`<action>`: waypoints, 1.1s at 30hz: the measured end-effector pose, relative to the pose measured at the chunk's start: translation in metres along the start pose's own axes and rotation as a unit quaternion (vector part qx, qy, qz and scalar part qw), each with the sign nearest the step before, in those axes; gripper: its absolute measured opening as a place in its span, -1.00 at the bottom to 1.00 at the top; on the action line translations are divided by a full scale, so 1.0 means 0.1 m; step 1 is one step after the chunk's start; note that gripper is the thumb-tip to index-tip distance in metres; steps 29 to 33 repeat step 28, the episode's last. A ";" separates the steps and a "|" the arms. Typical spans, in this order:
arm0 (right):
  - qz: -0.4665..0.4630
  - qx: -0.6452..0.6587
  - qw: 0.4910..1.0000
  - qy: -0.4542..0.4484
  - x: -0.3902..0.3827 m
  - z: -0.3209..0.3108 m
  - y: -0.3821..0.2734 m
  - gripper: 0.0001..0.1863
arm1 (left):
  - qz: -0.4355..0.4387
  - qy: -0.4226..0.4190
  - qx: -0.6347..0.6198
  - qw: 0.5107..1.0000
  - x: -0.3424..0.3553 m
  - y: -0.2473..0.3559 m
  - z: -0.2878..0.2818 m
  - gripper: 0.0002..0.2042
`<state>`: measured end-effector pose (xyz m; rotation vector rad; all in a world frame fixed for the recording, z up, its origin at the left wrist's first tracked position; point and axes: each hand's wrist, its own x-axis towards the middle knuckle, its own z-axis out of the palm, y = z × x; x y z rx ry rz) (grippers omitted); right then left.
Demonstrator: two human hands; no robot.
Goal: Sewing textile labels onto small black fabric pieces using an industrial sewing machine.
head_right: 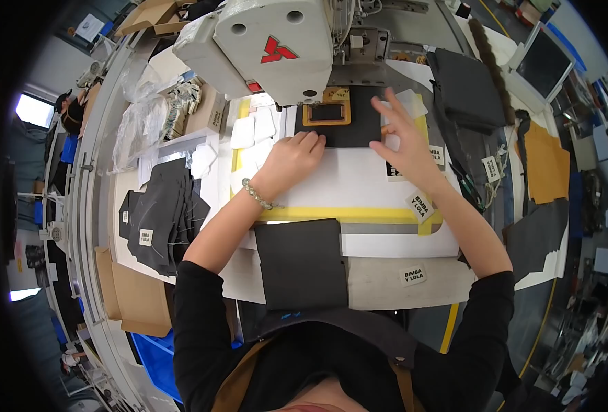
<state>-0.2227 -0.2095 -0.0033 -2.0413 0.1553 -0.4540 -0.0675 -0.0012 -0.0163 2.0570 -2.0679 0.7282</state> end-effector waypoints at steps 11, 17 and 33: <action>-0.141 -0.345 0.923 -0.096 -0.02 0.10 0.04 -0.65 | -0.178 0.033 -0.098 0.979 -0.24 -0.13 -0.14 -0.65; -0.152 -0.347 0.922 -0.073 -0.01 0.12 0.05 -0.66 | -0.254 -0.016 -0.129 0.958 -0.39 -0.23 -0.26 -0.63; -0.127 -0.328 0.933 -0.073 -0.02 0.10 0.04 -0.65 | -0.254 -0.021 -0.137 0.957 -0.45 -0.22 -0.25 -0.72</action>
